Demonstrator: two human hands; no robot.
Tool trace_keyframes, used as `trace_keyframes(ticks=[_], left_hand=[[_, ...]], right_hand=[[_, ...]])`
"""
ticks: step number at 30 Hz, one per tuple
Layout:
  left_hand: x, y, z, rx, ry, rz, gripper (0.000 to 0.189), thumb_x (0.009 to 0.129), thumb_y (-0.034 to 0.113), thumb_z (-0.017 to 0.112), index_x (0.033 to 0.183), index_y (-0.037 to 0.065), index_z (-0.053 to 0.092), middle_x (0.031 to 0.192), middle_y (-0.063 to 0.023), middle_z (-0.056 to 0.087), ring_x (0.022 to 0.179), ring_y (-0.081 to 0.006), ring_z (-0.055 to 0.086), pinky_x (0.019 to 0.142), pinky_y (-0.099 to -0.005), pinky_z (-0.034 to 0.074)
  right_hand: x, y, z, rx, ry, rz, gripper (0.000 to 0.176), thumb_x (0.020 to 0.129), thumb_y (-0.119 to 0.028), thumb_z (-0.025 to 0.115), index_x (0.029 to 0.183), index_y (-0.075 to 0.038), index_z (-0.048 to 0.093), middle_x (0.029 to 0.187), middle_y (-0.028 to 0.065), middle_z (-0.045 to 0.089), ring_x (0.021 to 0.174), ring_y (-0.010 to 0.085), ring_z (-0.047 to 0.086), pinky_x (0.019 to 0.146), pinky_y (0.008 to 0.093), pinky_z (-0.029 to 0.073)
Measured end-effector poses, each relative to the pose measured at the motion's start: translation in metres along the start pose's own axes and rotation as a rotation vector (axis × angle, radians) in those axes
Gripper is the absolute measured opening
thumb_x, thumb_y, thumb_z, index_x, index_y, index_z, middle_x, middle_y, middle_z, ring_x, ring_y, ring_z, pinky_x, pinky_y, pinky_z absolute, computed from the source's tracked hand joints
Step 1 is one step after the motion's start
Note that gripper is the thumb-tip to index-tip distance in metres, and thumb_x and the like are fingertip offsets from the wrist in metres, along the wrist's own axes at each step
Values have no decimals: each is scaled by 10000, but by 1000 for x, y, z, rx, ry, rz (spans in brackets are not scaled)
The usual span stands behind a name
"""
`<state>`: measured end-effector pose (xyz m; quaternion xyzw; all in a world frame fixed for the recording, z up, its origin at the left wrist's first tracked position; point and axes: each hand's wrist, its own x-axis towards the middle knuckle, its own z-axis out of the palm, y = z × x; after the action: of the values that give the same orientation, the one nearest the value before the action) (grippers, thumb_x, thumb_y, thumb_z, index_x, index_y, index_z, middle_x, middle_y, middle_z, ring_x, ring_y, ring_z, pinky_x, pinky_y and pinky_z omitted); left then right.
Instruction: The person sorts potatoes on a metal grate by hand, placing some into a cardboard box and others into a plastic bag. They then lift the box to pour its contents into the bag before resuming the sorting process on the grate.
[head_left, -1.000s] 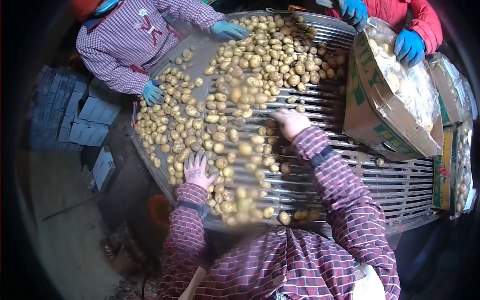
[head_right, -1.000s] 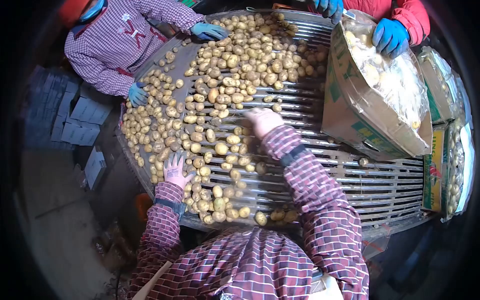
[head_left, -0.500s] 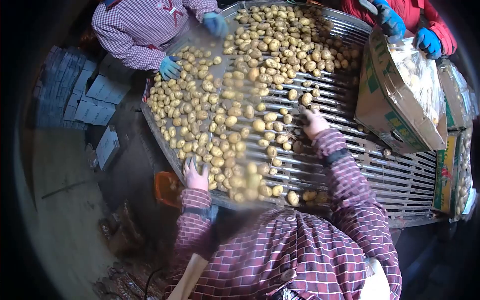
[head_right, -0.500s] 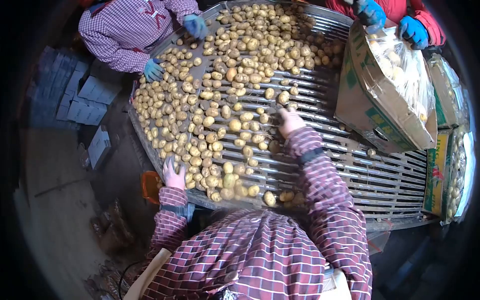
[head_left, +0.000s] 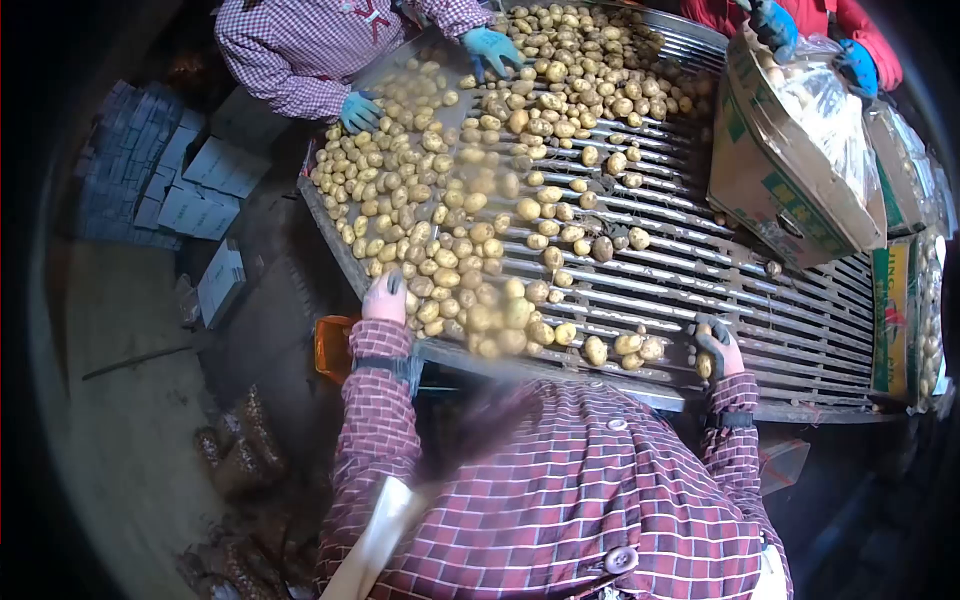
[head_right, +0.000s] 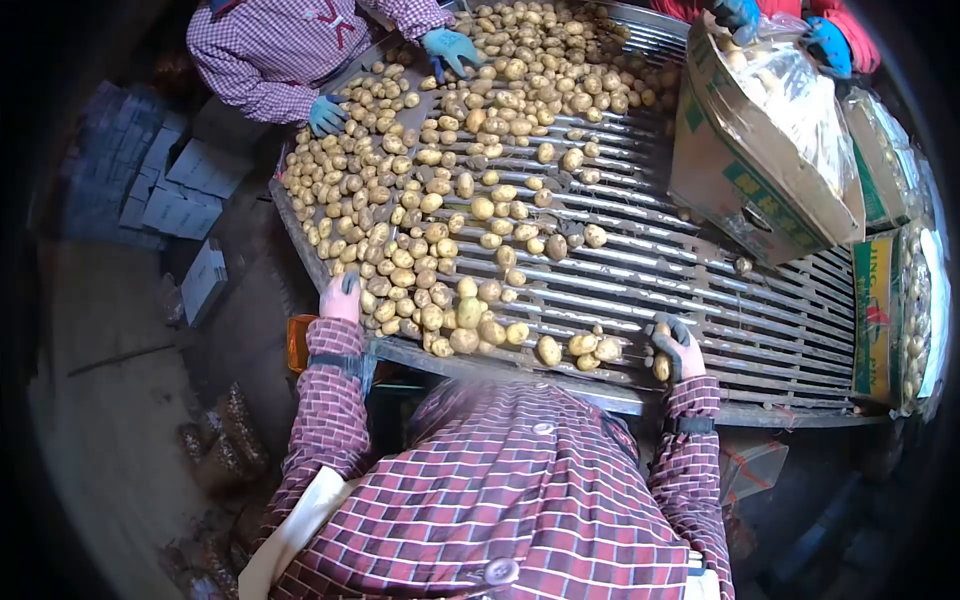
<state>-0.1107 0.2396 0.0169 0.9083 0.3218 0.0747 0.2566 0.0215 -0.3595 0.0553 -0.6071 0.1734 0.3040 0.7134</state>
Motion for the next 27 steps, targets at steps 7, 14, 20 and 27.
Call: trace_keyframes(ticks=[7, 14, 20, 27], left_hand=[[58, 54, 63, 506, -215, 247, 420, 872, 179, 563, 1286, 118, 529, 1226, -160, 593, 1124, -331, 577, 950, -410, 476], [79, 86, 52, 521, -443, 46, 493, 804, 186, 670, 1253, 50, 522, 1202, -207, 594, 1113, -345, 583, 922, -414, 488], [-15, 143, 18, -103, -356, 172, 569, 713, 362, 756, 1160, 71, 556, 1050, -194, 630, 951, -358, 619, 839, -440, 498], [-83, 165, 81, 144, -522, 350, 537, 761, 263, 732, 1233, 114, 526, 1152, -179, 605, 1065, -350, 589, 901, -408, 479]], right_hand=[[-20, 27, 10, -171, -63, 7, 443, 829, -83, 654, 1247, 21, 551, 1096, 71, 632, 934, 145, 594, 849, 276, 487], [-62, 37, 30, -90, -149, 67, 435, 792, -30, 695, 1208, 10, 574, 1118, 38, 615, 1009, 127, 563, 896, 284, 462], [-71, 46, 27, 61, -70, 46, 402, 833, -59, 672, 1220, 12, 587, 1081, 50, 646, 929, 122, 598, 841, 261, 490], [-85, 24, 64, 304, -203, 89, 445, 883, -100, 604, 1294, 9, 470, 1011, 98, 602, 806, 202, 630, 692, 310, 571]])
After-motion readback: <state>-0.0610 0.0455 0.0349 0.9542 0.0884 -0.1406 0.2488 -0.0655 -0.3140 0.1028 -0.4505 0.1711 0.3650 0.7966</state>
